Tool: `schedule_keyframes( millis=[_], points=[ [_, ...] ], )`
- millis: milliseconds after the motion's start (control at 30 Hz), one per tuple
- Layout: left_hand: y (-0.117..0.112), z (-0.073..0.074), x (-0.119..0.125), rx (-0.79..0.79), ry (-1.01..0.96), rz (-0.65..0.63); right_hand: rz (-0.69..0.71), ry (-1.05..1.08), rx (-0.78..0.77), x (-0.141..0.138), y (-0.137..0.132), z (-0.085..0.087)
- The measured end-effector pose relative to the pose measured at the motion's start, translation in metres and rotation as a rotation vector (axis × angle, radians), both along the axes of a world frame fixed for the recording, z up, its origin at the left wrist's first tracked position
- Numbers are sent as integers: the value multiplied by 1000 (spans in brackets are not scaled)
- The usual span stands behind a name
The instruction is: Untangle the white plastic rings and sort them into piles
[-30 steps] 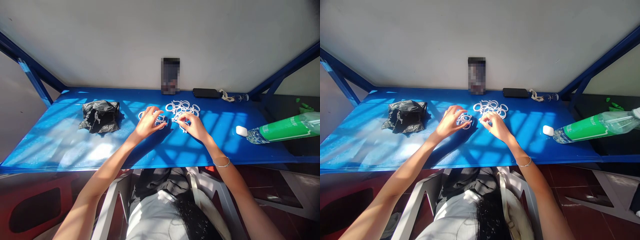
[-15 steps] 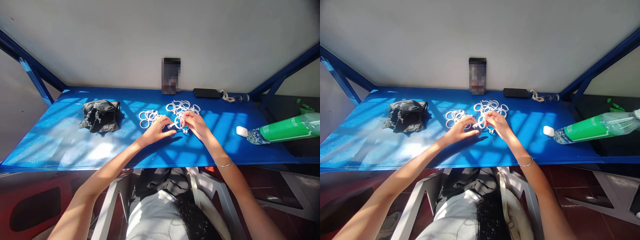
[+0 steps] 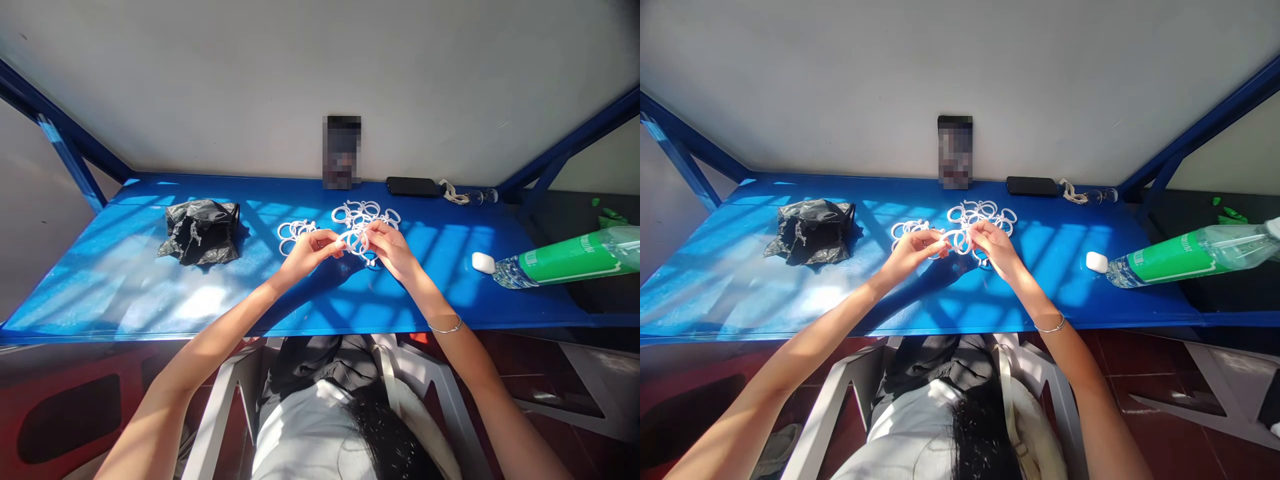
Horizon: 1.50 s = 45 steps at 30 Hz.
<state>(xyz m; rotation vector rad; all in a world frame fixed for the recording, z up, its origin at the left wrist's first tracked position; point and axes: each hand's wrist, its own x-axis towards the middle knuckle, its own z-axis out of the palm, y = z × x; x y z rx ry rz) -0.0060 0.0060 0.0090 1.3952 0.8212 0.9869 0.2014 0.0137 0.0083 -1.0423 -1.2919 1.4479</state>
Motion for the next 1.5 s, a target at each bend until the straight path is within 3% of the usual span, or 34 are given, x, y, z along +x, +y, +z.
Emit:
schedule_keyframes(
  millis=[167, 267, 433, 600, 733, 900, 1133, 1333, 1500],
  points=[
    [0, 6, -2, 12, -59, 56, -58, -71, 21, 3, 4, -3],
    [0, 8, -3, 21, -73, 84, -165, -160, 84, 8, 9, -6],
    [2, 4, -3, -63, -111, 95, -380, -584, 449, 17, 11, -15],
    [5, 1, -1, -151, -216, 90, -344, -903, 627, 20, 8, -20],
    [6, 1, -1, -244, -287, 105, -176, -825, 688, 12, 3, -11],
    [7, -3, 0, -248, -262, 71, 46, -677, 681, -1, -5, -7],
    [7, -8, 1, -227, -172, 67, 21, -635, 660, -4, -6, -11],
    [4, -1, 0, -29, 32, 47, 36, -600, 628, -3, -9, -1],
    [-1, 6, -3, 38, 179, -14, 87, -483, 458, -3, -10, -3]
  ],
)
